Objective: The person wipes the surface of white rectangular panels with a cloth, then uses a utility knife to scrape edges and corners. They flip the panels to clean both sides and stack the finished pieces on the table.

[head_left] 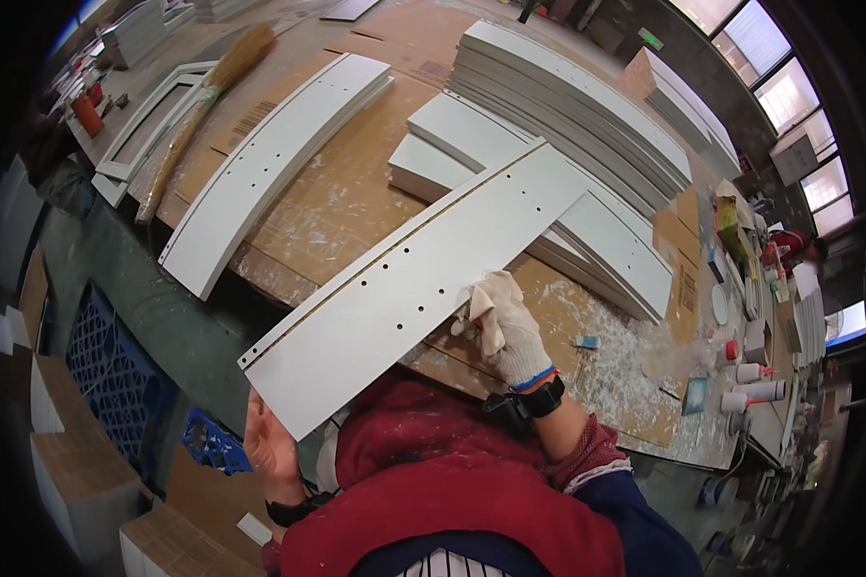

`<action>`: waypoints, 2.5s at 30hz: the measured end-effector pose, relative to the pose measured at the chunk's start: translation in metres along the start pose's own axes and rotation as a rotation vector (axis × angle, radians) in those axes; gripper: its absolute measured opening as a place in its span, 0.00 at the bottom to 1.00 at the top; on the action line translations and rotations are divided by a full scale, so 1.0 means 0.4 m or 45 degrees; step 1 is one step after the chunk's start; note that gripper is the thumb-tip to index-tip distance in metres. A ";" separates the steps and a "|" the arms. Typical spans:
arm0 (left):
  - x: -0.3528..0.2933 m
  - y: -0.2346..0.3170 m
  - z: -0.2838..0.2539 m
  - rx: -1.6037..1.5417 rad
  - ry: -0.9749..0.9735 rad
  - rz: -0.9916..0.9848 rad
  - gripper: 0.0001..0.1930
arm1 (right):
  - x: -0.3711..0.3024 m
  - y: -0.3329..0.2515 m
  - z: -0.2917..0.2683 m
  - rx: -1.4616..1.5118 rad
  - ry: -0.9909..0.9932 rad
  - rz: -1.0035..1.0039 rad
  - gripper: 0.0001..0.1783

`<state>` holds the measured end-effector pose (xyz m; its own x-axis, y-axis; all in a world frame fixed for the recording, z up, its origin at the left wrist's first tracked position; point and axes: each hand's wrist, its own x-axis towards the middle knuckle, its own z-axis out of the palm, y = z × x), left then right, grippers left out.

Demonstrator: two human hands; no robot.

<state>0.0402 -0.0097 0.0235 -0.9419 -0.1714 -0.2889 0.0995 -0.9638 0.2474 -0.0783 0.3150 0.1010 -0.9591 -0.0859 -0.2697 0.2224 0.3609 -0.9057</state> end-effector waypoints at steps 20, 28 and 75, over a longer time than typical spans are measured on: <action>0.051 -0.090 -0.072 0.229 0.105 -0.463 0.27 | 0.253 0.005 -0.473 -0.813 0.690 -0.693 0.25; 0.032 -0.111 -0.086 0.325 0.073 -0.414 0.30 | 0.337 -0.007 -0.330 -1.519 0.503 -0.755 0.25; 0.008 -0.120 -0.055 0.842 -0.139 0.137 0.32 | -0.072 -0.080 0.388 -0.967 -0.711 -1.582 0.24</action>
<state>0.0397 0.0317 -0.0099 -0.9681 -0.2044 -0.1447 0.0100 -0.6088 0.7933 -0.0305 0.1617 0.0869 -0.2448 -0.9350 0.2566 -0.9345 0.1571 -0.3193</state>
